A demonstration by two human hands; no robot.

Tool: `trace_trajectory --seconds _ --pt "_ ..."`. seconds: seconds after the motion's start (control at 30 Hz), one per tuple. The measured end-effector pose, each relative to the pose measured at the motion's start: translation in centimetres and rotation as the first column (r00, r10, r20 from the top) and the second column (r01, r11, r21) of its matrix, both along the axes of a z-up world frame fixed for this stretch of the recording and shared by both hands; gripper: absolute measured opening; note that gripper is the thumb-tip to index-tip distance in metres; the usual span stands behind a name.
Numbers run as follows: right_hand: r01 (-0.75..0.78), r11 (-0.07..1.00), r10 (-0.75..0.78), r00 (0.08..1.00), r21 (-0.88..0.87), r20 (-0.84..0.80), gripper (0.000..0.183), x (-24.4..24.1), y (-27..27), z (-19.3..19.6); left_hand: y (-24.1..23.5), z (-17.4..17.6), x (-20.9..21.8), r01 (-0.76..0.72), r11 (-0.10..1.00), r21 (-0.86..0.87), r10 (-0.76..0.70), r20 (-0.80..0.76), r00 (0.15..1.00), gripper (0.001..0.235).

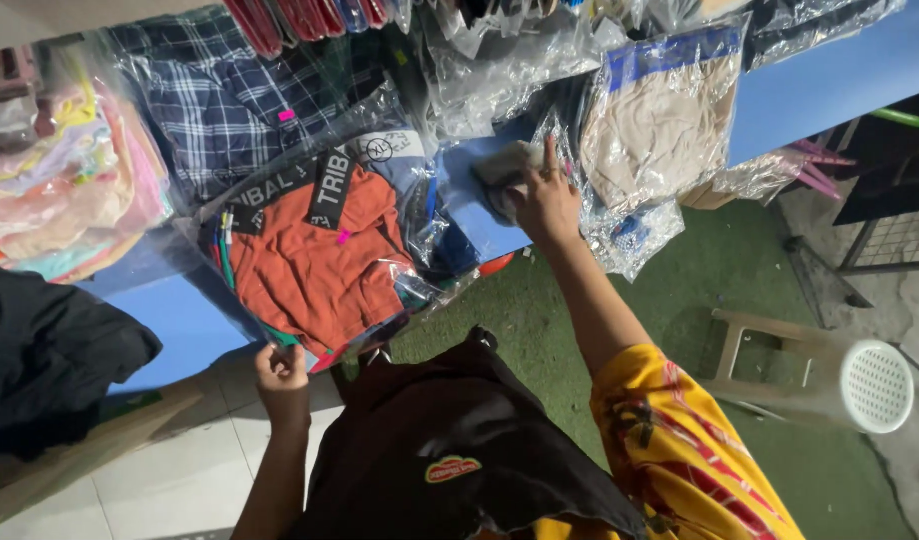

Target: The person wipes the surface of various packaged clothing items on a blue table using a cloth. They handle multiple items including shorts, shirts, and socks, moving them aside or rearranging them while cleaning the plastic packaging.

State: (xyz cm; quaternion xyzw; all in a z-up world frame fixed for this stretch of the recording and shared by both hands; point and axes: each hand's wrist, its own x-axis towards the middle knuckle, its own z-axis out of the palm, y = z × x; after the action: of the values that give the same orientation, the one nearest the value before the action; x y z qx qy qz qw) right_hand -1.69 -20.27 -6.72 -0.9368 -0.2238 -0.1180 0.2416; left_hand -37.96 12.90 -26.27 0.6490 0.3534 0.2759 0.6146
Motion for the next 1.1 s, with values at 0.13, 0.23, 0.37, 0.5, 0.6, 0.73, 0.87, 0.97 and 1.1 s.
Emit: trace_trajectory --seconds 0.13,0.23,0.37,0.5,0.6,0.73,0.87,0.97,1.1 --pt "0.054 0.979 -0.052 0.999 -0.199 0.014 0.039 -2.9 2.6 0.5 -0.4 3.2 1.0 0.019 0.997 -0.078 -0.028 -0.116 0.993 0.047" --pt "-0.056 0.994 0.054 0.998 -0.096 -0.028 0.041 -3.5 1.9 -5.1 0.1 4.3 0.6 0.004 0.931 -0.365 -0.070 -0.165 0.984 0.051" --pt "-0.067 0.990 0.130 0.777 0.125 -0.615 0.042 -1.5 0.1 -10.9 0.0 7.7 1.5 -0.055 0.733 -0.678 -0.181 -0.272 0.945 0.047" --pt "0.315 0.845 0.325 0.338 0.432 -0.883 0.031 -1.3 1.7 -5.8 1.3 8.2 0.9 0.211 0.589 -0.780 -0.219 0.097 0.971 0.035" --pt "0.558 0.672 0.509 0.130 0.487 -0.851 0.022 -0.5 1.8 -6.0 2.6 7.0 0.5 0.208 0.430 -0.879 -0.081 0.191 0.978 0.034" --pt "0.604 0.630 0.582 0.050 0.489 -0.812 0.024 -0.1 2.3 -5.7 3.3 5.1 0.3 0.320 0.337 -0.886 -0.176 0.275 0.945 0.034" --pt "0.609 0.590 0.576 0.143 0.530 -0.805 0.019 0.2 2.0 -5.1 3.4 7.2 1.5 0.193 0.461 -0.866 -0.157 0.134 0.979 0.027" --pt "0.588 0.526 0.629 0.217 0.614 -0.747 0.009 0.6 2.1 -4.6 3.6 7.6 1.1 0.164 0.664 -0.730 -0.052 0.174 0.983 0.016" --pt "0.681 0.358 0.729 0.224 0.639 -0.647 0.006 -1.4 4.8 0.3 1.9 11.7 3.3 0.038 0.713 -0.700 0.140 0.196 0.970 0.013"
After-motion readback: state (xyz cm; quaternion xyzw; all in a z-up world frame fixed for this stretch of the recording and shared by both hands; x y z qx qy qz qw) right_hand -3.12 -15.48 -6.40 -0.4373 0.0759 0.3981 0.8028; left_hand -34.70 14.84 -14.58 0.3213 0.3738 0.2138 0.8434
